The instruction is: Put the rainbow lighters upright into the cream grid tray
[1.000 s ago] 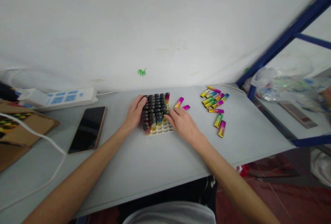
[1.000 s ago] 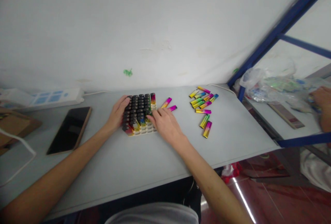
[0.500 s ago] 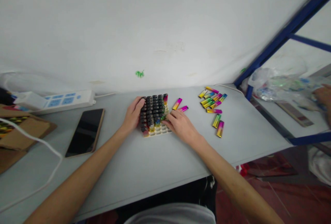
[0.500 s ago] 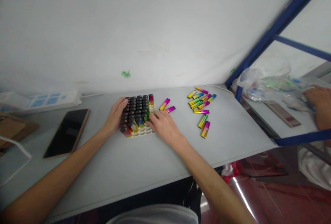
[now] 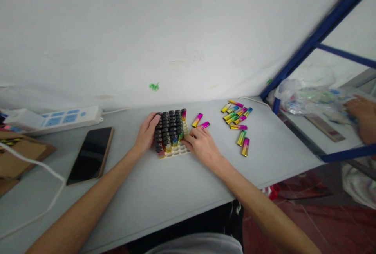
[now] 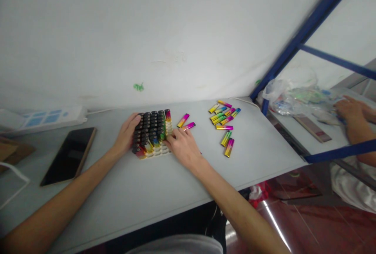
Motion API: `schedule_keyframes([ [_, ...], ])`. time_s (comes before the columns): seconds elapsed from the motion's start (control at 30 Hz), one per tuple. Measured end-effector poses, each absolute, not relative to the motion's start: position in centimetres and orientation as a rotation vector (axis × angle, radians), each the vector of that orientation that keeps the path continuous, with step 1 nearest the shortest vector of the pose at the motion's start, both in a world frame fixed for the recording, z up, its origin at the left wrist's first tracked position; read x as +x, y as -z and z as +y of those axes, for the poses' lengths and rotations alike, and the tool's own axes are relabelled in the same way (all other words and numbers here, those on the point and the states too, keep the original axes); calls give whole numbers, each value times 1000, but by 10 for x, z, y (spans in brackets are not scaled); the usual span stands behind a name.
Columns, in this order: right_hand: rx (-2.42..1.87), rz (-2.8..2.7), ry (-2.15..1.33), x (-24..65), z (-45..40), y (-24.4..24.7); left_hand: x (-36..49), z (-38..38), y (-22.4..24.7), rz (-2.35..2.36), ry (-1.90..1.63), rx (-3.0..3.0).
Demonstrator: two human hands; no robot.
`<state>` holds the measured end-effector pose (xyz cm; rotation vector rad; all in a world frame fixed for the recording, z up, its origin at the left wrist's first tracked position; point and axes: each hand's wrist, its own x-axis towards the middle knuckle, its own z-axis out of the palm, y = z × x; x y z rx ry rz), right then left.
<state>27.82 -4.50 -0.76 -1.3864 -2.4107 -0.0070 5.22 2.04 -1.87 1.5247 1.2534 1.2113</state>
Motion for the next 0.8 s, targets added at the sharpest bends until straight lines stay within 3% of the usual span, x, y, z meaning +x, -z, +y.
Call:
schedule_keyframes([
  [0.17,-1242,-2245,-354,326,-38,-7,52,22,21,1249,-1242,1524],
  [0.33,-1603,-1935,-231,376,-22,-17,51,25,25,1243,-1234,1512],
  [0.63,-2214,-2064,-157,304,10,-24,50,25,28,1224,-1245,1521],
  [0.8,-2167,-2142,-235,300,14,-20,50,25,27,1250,-1238,1543],
])
